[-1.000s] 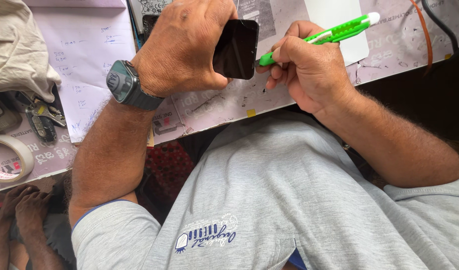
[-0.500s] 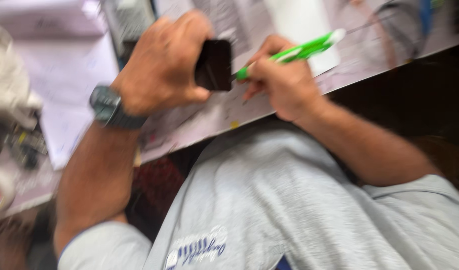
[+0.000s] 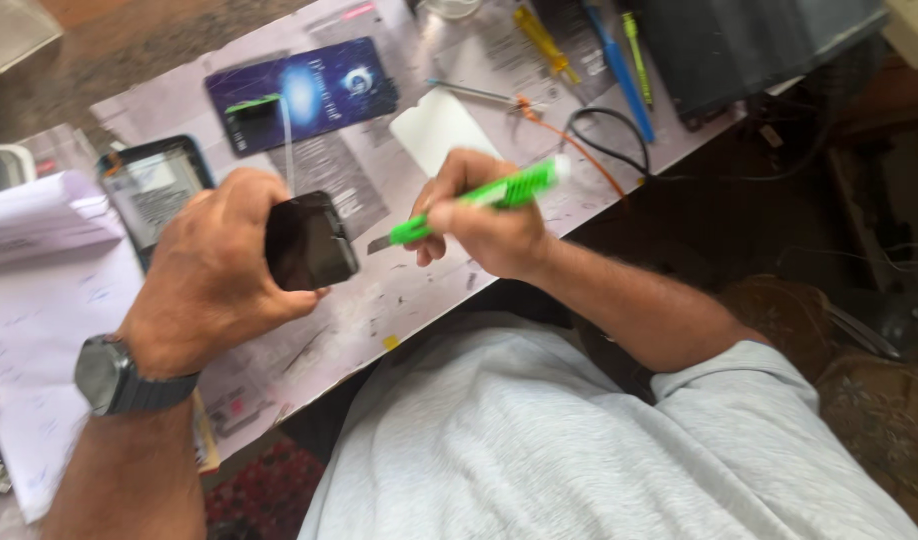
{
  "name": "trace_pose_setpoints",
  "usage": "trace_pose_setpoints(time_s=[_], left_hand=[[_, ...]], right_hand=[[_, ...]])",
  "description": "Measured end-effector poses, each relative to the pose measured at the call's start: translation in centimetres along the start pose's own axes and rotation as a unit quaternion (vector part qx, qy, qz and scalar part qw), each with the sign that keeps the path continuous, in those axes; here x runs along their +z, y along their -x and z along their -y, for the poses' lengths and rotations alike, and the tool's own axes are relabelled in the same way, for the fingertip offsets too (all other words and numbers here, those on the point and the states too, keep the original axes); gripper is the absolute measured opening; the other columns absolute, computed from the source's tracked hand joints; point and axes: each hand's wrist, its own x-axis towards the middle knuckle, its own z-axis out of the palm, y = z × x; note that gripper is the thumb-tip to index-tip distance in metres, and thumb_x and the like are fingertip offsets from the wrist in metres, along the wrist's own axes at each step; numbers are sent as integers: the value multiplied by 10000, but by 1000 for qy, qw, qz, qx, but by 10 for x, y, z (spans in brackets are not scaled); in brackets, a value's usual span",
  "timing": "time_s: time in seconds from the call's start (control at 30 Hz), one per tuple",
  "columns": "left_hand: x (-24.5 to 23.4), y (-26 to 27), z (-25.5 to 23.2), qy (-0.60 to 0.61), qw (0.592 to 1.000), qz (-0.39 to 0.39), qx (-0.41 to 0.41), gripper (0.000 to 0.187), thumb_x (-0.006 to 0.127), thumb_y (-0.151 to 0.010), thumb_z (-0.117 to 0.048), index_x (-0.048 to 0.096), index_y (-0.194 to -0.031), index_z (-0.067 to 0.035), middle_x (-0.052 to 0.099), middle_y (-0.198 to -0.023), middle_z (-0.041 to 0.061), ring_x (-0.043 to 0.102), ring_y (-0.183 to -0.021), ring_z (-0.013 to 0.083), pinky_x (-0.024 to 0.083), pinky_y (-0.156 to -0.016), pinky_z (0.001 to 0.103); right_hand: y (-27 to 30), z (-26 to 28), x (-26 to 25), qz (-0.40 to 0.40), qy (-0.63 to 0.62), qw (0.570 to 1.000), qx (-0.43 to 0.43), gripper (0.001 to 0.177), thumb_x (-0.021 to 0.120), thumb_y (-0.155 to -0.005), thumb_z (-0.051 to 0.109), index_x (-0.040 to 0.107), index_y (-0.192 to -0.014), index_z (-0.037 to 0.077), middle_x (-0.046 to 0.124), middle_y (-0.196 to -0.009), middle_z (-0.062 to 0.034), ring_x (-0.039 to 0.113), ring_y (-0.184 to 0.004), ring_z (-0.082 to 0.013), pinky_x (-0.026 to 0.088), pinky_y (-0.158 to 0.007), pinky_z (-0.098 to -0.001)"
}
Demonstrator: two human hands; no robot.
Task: The person uses a plastic card to pry open the screen of a smartphone. They then use a green utility knife to cut along the edges of the device. Finally, they use a yellow screwdriver to further separate the screen from the phone's body.
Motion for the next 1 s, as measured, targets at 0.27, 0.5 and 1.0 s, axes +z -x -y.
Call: trace_pose_setpoints(time_s=[0.27,0.5,1.0], left_hand=[[5,0,2,-78,997,-22,5,751,952,-501,-220,556,-1107,-20,636,-1008,158,646,-880,375,532,-774,493],[4,-1,0,-90,996,-19,3,790,946,-462,-216,559,-1116,-3,635,-1014,167,641,-867,373,527,-762,493],[5,6,16,-41,995,-49,82,677,957,-577,-204,510,-1057,-37,591,-942,156,633,-802,360,513,-758,482]], right_hand=[[-13,5,-11,53,571,766,-291,206,764,-975,74,592,-1084,45,712,-993,-108,728,-854,-255,607,-739,-346],[-32,6,-13,69,695,657,-283,321,768,-888,88,656,-1189,67,685,-1155,-112,673,-977,-261,599,-801,-358],[-30,53,-47,-23,742,656,-140,95,798,-961,24,736,-1033,20,731,-1085,-117,700,-1037,-319,565,-909,-444]])
